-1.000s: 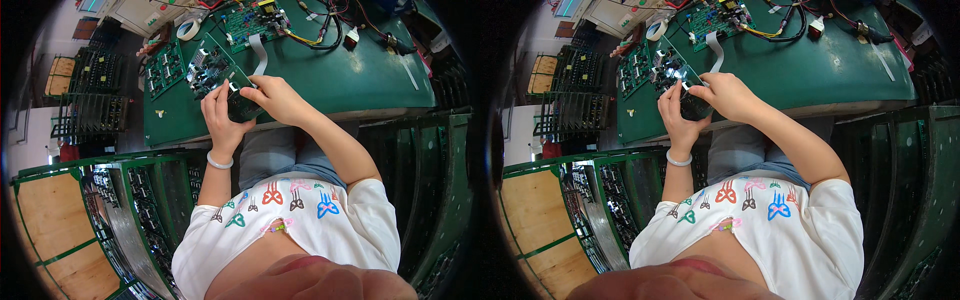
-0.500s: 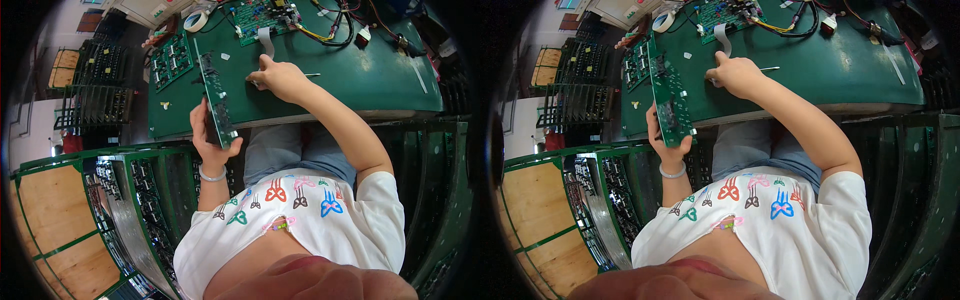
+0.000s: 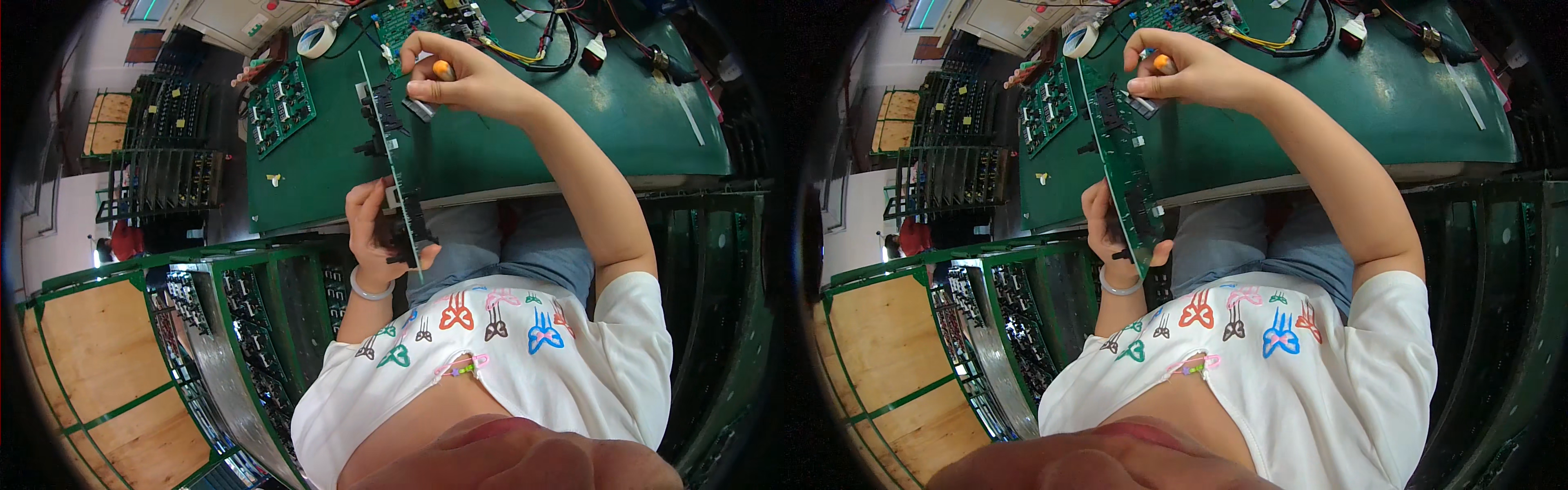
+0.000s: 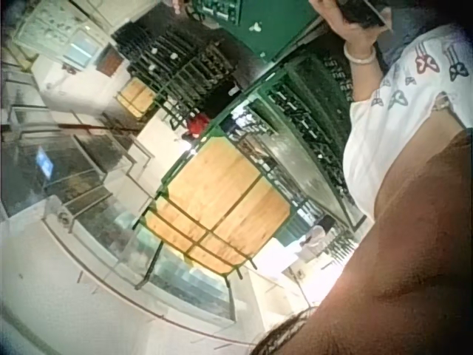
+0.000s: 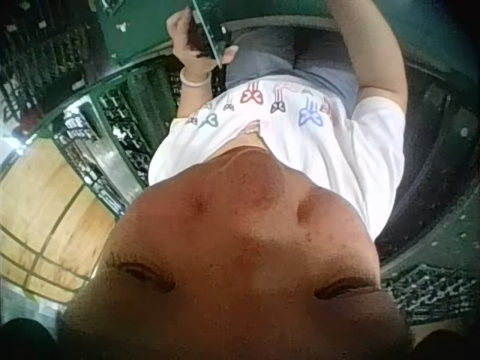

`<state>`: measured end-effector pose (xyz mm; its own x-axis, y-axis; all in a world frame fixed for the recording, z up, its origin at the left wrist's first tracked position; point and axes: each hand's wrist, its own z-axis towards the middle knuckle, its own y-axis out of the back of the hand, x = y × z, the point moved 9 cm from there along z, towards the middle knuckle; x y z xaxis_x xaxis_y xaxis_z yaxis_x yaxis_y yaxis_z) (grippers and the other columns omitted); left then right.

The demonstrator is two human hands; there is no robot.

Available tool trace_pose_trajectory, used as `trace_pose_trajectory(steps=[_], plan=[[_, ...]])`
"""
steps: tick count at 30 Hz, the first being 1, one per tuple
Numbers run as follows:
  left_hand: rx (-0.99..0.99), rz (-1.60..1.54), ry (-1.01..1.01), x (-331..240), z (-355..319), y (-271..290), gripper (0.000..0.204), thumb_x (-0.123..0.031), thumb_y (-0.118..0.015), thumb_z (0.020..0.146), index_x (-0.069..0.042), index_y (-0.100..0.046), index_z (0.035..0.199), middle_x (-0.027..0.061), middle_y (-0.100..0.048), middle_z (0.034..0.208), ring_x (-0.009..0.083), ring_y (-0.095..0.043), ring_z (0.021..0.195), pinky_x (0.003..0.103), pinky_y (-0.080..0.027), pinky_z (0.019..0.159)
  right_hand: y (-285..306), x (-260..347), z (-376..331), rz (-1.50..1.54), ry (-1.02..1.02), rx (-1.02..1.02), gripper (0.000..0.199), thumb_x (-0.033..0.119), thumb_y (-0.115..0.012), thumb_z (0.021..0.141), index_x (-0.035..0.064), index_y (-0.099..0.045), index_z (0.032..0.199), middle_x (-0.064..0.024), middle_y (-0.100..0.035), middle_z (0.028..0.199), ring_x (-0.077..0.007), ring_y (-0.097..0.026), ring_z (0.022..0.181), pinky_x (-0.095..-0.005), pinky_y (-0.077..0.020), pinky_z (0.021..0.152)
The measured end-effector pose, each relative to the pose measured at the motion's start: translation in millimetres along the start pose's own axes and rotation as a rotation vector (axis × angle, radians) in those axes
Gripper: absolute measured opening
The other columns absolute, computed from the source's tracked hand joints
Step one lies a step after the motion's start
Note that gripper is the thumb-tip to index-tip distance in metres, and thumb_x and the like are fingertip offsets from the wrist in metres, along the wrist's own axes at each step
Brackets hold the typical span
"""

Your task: Testing printed circuit boards using a test rig and digital displays.

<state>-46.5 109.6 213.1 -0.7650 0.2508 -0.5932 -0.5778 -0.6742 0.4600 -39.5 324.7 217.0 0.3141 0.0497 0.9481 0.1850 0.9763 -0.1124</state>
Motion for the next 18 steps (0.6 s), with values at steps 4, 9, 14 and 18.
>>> trace_pose_trajectory(steps=[4,9,14,18], plan=[[0.004,0.040,-0.027,-2,7,-15,0.094,-0.031,-0.092,0.063,0.003,-0.046,0.138,0.0185,-0.048,0.124,0.0326,-0.056,0.113,0.041,-0.048,0.096,6,-1,-4,0.097,0.030,-0.090,0.021,0.025,-0.066,0.096,0.0144,-0.049,0.103,0.0086,-0.046,0.076,0.0002,-0.036,0.063,-0.0182,-0.0241,0.051],[-0.025,0.062,0.017,1,9,-26,0.096,-0.033,-0.091,0.063,0.005,-0.044,0.138,0.0178,-0.045,0.126,0.0332,-0.056,0.114,0.041,-0.048,0.097,8,2,-9,0.164,0.151,-0.181,0.021,0.022,-0.067,0.095,0.0116,-0.049,0.101,0.0059,-0.051,0.079,-0.0014,-0.042,0.068,-0.0188,-0.0323,0.057],[-0.018,0.045,0.039,4,10,-32,0.099,-0.033,-0.092,0.063,0.006,-0.042,0.139,0.0174,-0.043,0.129,0.0330,-0.055,0.116,0.041,-0.048,0.099,15,5,-13,0.218,0.228,-0.279,0.022,0.019,-0.069,0.094,0.0072,-0.052,0.101,0.0017,-0.058,0.086,-0.0042,-0.053,0.077,-0.0210,-0.0458,0.068],[-0.016,0.036,0.038,2,11,-36,0.099,-0.031,-0.092,0.063,0.005,-0.041,0.140,0.0167,-0.042,0.130,0.0324,-0.054,0.117,0.042,-0.047,0.101,15,4,-13,0.223,0.219,-0.289,0.021,0.018,-0.068,0.094,0.0062,-0.052,0.102,0.0004,-0.059,0.088,-0.0051,-0.055,0.080,-0.0217,-0.0482,0.073]])
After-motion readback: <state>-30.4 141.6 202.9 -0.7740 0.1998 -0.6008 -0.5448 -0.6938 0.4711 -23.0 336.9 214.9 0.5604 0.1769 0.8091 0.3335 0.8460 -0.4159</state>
